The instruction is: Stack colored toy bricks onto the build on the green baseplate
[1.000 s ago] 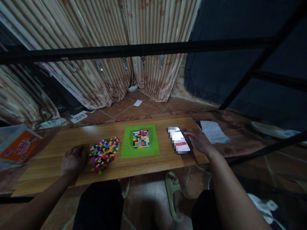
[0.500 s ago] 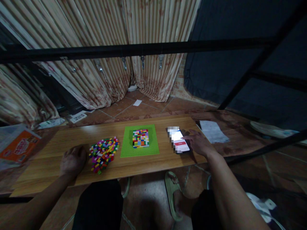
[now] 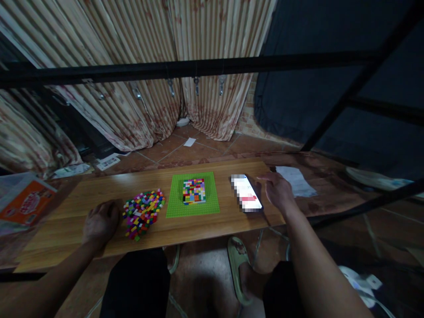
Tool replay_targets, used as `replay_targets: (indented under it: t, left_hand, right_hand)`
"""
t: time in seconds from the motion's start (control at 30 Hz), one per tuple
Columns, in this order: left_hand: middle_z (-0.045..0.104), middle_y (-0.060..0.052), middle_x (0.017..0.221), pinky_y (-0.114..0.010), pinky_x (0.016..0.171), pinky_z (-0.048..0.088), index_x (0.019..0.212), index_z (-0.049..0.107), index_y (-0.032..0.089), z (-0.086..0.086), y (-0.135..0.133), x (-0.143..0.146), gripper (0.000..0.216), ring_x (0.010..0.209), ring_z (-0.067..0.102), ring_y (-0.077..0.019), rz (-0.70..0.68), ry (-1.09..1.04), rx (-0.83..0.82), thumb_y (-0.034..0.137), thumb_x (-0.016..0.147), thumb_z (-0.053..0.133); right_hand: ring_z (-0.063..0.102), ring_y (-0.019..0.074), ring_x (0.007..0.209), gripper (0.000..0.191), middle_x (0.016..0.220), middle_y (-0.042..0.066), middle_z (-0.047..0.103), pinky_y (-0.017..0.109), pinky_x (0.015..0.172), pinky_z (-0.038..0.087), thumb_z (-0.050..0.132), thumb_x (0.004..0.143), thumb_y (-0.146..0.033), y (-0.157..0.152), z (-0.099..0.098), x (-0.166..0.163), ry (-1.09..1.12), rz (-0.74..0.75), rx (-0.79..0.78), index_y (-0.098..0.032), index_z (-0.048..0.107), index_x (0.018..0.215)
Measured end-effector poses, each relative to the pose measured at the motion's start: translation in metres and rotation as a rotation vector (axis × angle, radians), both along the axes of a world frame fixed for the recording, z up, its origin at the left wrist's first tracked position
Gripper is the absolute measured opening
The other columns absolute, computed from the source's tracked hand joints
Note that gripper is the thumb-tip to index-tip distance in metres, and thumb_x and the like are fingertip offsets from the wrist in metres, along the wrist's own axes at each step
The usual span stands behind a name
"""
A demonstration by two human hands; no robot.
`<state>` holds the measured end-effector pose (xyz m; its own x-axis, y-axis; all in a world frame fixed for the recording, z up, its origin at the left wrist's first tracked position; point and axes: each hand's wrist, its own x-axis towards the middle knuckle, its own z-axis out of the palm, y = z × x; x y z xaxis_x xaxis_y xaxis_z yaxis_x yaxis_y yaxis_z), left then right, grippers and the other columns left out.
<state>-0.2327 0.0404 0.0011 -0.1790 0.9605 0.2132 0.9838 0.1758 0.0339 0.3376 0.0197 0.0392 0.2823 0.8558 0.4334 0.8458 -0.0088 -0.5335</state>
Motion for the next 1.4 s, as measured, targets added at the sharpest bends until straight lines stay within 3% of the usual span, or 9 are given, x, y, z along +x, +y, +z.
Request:
replay_targets:
  t: [0.23,0.4,0.57,0.67,0.77,1.0,1.4]
  left_hand:
    - [0.062,-0.016,0.126,-0.045,0.101,0.043,0.120,0.059,0.011,0.003,-0.001,0.003,0.052,0.118,0.055,-0.0313,0.001,0.000,0.003,0.041,0.089,0.029]
    - [0.063,-0.017,0.123,-0.047,0.100,0.043,0.118,0.060,0.010,0.001,-0.001,0.001,0.050,0.116,0.056,-0.0320,-0.035,0.006,0.033,0.039,0.089,0.031]
    - [0.064,-0.018,0.121,-0.047,0.097,0.045,0.116,0.061,0.010,0.003,-0.001,0.003,0.049,0.112,0.057,-0.0322,-0.039,0.003,0.031,0.038,0.089,0.030]
    - [0.063,-0.018,0.121,-0.047,0.095,0.046,0.116,0.061,0.009,0.005,-0.002,0.005,0.049,0.113,0.057,-0.0324,-0.032,0.000,0.029,0.038,0.089,0.032]
    - [0.064,-0.019,0.119,-0.046,0.097,0.046,0.116,0.061,0.008,0.004,-0.003,0.005,0.047,0.114,0.056,-0.0322,-0.049,-0.009,0.038,0.037,0.088,0.035]
    - [0.063,-0.018,0.120,-0.043,0.101,0.042,0.117,0.060,0.009,0.000,-0.005,0.004,0.047,0.116,0.055,-0.0314,-0.043,-0.060,0.067,0.036,0.090,0.034]
    - [0.065,-0.017,0.117,-0.042,0.099,0.042,0.114,0.062,0.011,-0.007,-0.006,0.005,0.042,0.112,0.057,-0.0298,-0.049,-0.064,0.146,0.034,0.088,0.037]
  right_hand:
    - [0.066,0.0204,0.085,0.031,0.089,0.009,0.073,0.034,0.081,0.049,0.042,0.078,-0.015,0.002,0.005,-0.024,0.173,0.034,0.128,-0.016,0.073,0.084]
    - [0.061,0.0161,0.071,0.028,0.077,0.004,0.067,0.027,0.068,0.046,0.041,0.076,-0.013,-0.005,0.010,-0.072,0.250,0.189,0.158,-0.020,0.068,0.072]
    - [0.058,0.0147,0.073,0.026,0.076,0.002,0.061,0.025,0.067,0.044,0.042,0.079,-0.009,-0.022,0.011,-0.130,0.159,0.525,0.183,-0.021,0.064,0.073]
    - [0.058,0.0156,0.077,0.023,0.082,0.003,0.063,0.026,0.072,0.044,0.046,0.079,-0.007,-0.032,0.007,-0.160,-0.005,0.765,0.110,-0.019,0.065,0.078]
    - [0.058,0.0162,0.082,0.022,0.086,0.004,0.064,0.027,0.077,0.044,0.047,0.082,-0.007,-0.036,0.002,-0.183,-0.150,0.885,0.015,-0.019,0.066,0.082]
    - [0.057,0.0156,0.085,0.021,0.093,0.004,0.065,0.027,0.079,0.044,0.047,0.087,-0.010,-0.035,0.003,-0.217,-0.255,0.969,-0.088,-0.018,0.066,0.090]
    - [0.056,0.0157,0.083,0.020,0.094,0.003,0.063,0.029,0.082,0.044,0.048,0.087,-0.012,-0.031,0.008,-0.267,-0.234,1.083,-0.091,-0.021,0.064,0.095]
